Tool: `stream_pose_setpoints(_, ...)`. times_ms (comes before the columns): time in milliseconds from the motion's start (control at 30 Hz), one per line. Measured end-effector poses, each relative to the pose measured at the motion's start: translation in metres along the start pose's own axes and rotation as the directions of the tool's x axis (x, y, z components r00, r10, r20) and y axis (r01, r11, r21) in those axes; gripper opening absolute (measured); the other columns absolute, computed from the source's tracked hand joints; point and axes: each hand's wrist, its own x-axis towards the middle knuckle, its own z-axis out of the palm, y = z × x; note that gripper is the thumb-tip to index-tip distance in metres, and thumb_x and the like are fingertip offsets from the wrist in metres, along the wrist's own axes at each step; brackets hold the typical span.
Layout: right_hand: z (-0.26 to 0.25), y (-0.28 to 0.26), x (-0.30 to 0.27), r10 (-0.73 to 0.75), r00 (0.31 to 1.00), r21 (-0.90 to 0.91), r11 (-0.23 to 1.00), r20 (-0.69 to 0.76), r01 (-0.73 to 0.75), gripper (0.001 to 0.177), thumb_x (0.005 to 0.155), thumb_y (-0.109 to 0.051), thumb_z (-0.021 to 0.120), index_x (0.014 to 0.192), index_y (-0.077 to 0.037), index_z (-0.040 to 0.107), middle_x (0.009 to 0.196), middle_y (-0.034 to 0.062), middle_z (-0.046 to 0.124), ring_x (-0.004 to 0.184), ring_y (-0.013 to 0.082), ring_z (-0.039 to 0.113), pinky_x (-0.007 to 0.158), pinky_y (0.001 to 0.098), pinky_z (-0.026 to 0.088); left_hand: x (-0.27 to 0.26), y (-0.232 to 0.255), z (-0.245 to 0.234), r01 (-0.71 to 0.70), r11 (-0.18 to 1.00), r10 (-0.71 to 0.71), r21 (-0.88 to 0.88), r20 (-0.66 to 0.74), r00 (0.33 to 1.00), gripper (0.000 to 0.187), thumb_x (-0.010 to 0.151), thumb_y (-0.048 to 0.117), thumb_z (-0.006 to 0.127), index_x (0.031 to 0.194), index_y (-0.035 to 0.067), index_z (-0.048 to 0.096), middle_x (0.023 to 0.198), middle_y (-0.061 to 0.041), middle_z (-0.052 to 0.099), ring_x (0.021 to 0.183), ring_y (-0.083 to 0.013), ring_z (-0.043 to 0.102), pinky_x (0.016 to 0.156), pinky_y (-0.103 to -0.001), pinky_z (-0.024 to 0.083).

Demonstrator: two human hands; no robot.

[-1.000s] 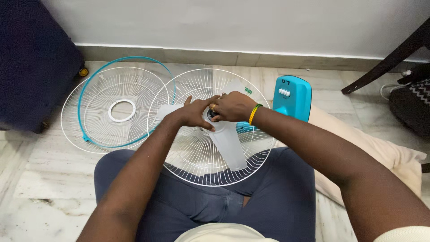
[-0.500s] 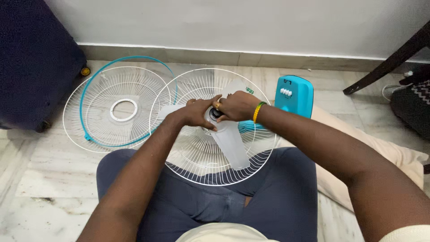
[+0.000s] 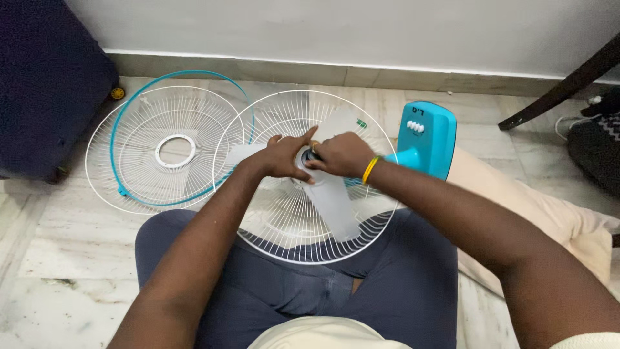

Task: The person disassembles a table fan by removing the front grille, unscrewing the rear grille, detaching the fan blades, and removing the central hub. The parts are placed on the floor.

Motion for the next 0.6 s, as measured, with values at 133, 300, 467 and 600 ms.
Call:
stream_pose_setpoints(133,0.008,-0.02,-0.003,0.195,0.974,0.081,0.979,-0.115,-0.187,0.056,0.097,-0.061,0.056,0.111,-0.009,0.071,0.075,0.0128,0.073,0.068,0.0351,0.072,0.06,0.0502,0.055,0.004,-0.003,-0.001,-0.028,0.999,0.029,0.015,-0.017,0.999,0.144,0.058,0.056,0.098,0.163,0.027,0.003,0.149,-0.009,0.055,0.141,-0.0301,0.047,0.121,-0.059,0.013)
stream_pose_setpoints(300,-0.015,-0.002,-0.001,-0.042,0.999,-0.07,0.997,-0.031,0.04,0.071,0.088,-0.063,0.062,0.125,-0.002,0.06,0.092,0.017,0.073,0.077,0.0375,0.073,0.063,0.0495,0.058,0.0,0.001,-0.004,-0.015,1.0,0.015,0.016,0.018,1.0,0.143,0.059,0.053,0.092,0.167,0.028,0.003,0.145,-0.006,0.063,0.14,-0.0272,0.054,0.125,-0.055,0.02)
stream_pose_setpoints(467,-0.028,0.001,0.009,-0.208,0.967,-0.043,0.975,0.147,0.216,0.035,0.103,-0.035,0.056,0.128,-0.011,0.061,0.104,0.0129,0.073,0.09,0.0348,0.074,0.072,0.0488,0.059,-0.002,0.005,-0.006,-0.002,1.0,0.002,-0.001,0.033,0.999,0.145,0.058,0.053,0.094,0.165,0.029,-0.001,0.147,-0.003,0.061,0.142,-0.0246,0.05,0.125,-0.054,0.016)
stream_pose_setpoints(600,-0.027,0.008,0.013,-0.159,0.958,0.067,0.987,0.24,0.147,0.04,0.096,-0.035,0.063,0.127,-0.011,0.059,0.103,0.0115,0.074,0.092,0.0322,0.073,0.077,0.0465,0.058,-0.004,0.004,-0.005,-0.035,0.999,0.035,-0.015,0.025,0.999,0.146,0.058,0.051,0.097,0.164,0.028,-0.001,0.148,-0.005,0.059,0.142,-0.0259,0.049,0.123,-0.053,0.018)
